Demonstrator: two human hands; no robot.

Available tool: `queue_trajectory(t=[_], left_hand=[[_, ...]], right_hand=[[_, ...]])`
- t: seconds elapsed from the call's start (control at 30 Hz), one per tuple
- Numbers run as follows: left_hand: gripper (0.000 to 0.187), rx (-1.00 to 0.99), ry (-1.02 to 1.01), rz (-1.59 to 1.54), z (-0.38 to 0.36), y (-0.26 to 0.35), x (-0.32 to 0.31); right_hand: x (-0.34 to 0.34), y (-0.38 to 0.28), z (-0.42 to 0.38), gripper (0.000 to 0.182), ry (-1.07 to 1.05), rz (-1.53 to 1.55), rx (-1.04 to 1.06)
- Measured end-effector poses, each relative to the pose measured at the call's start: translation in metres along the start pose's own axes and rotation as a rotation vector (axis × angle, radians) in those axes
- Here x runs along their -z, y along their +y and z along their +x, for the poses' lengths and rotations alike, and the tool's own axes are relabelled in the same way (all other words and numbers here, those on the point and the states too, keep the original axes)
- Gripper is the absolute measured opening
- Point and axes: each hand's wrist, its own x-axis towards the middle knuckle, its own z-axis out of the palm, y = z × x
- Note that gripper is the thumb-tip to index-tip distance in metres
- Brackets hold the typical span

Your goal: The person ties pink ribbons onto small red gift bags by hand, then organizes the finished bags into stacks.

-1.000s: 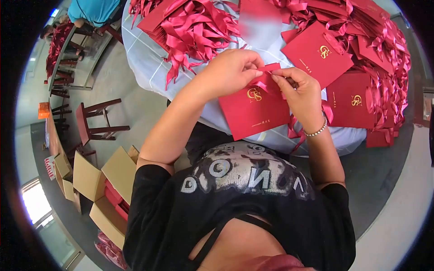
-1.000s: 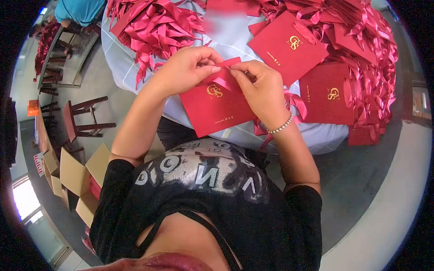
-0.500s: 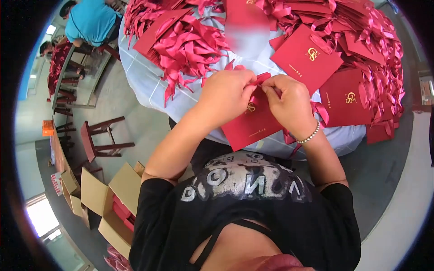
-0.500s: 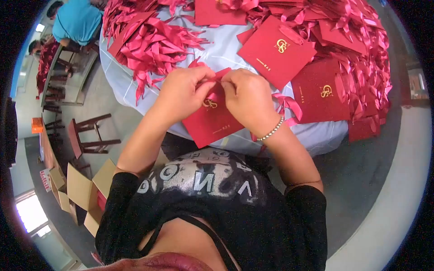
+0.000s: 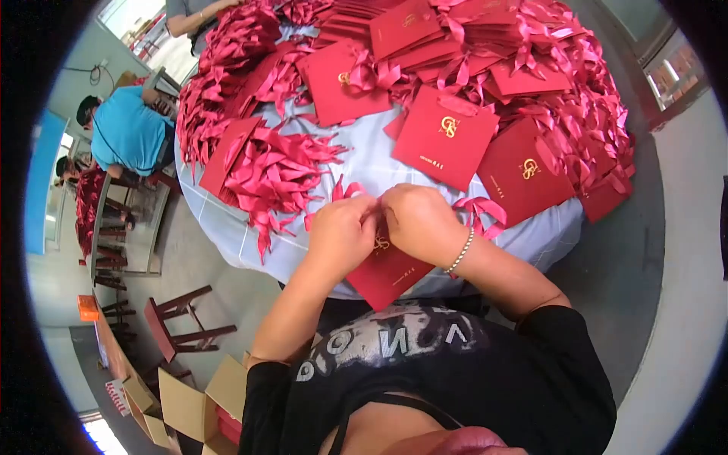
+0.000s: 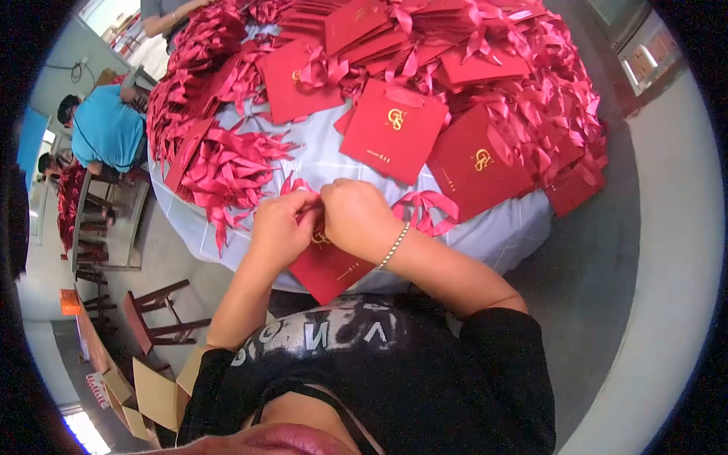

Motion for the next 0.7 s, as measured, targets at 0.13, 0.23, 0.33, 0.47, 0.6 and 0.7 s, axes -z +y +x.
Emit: queue_trajectory(t=[0.13,0.23,0.33,0.47,0.6,0.7], left_hand=[[0.015,0.067,0.013,-0.116,0.003,-0.002,0.001],[0.012,0.145,0.000,-0.108,0.005,0.006,0.008],[0.011,0.146,-0.075,-0.030,0.004,-0.001,0.003],[0.012,0.059,-0.040,-0.025,0.004,-0.002,-0.002],[0.012,0.052,-0.056,-0.056,0.004,0.000,0.004],[0.011,-0.053,-0.048,-0.020,0.005,0.007,0.011]], right_hand=[[-0.002,-0.002,-0.001,0.013,0.058,-0.006,0.008],[0.003,0.000,0.001,0.010,0.086,0.047,-0.003],[-0.006,0.005,-0.003,0.010,0.085,0.040,-0.021],[-0.009,0.008,-0.003,0.010,0.092,0.068,-0.012],[0.011,0.008,0.002,0.011,0.072,0.189,-0.009],[0.023,0.015,0.012,0.009,0.150,0.274,0.154]])
